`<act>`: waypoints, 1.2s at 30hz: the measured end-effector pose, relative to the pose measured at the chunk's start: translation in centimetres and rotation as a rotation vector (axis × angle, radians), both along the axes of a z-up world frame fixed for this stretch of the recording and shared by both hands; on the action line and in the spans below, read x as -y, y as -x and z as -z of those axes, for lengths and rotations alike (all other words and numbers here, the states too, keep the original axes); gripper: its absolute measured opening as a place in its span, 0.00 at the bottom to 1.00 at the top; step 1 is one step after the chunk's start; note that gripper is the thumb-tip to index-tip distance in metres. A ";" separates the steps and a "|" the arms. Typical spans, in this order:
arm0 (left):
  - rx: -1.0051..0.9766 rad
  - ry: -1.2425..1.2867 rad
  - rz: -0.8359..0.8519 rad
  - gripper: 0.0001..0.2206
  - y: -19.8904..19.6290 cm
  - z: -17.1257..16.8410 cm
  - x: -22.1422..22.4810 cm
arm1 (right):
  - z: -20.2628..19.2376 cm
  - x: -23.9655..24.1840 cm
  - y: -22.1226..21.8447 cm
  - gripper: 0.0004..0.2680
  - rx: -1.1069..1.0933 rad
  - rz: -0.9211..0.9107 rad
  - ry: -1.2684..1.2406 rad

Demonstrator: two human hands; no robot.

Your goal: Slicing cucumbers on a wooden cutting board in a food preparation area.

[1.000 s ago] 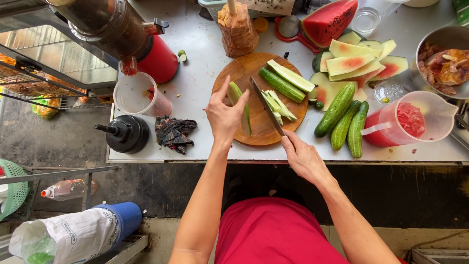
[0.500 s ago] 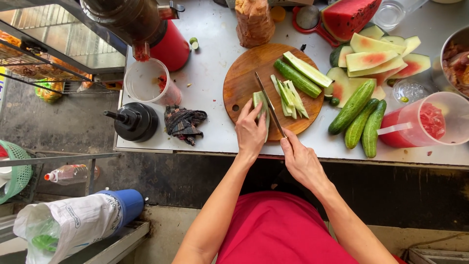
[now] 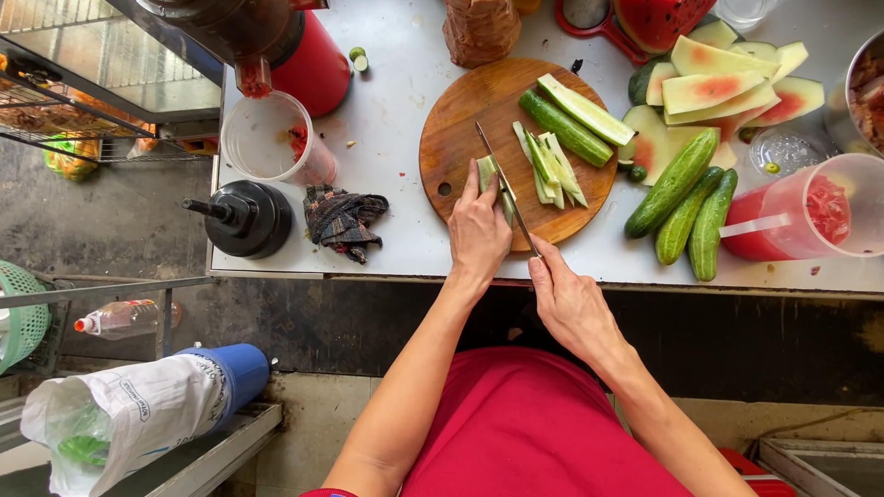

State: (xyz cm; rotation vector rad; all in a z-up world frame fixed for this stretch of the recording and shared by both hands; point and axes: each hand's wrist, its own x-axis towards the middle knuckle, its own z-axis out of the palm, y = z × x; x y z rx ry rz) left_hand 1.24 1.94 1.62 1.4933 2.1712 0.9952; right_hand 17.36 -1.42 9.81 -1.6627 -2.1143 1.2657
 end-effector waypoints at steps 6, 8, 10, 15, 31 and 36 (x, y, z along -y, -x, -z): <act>0.043 0.015 0.035 0.25 0.4 -0.4 0.1 | -0.2 0.7 -0.7 0.18 0.069 -0.001 0.075; 0.057 0.039 0.044 0.26 0.6 -0.8 0.2 | 0.7 0.6 -0.7 0.18 0.092 -0.013 0.076; 0.088 0.041 0.061 0.25 0.7 -0.8 0.2 | 2.0 0.3 -0.7 0.18 0.024 -0.048 -0.031; 0.071 -0.079 0.076 0.22 1.0 0.5 0.5 | 2.7 -1.9 0.5 0.17 -0.030 0.011 0.057; 0.011 -0.004 0.018 0.24 0.0 -0.8 0.6 | 0.0 0.1 -0.1 0.17 0.021 -0.001 0.020; 0.097 -0.001 -0.008 0.23 0.1 -1.0 0.6 | -0.7 0.6 -0.4 0.18 0.068 -0.003 0.097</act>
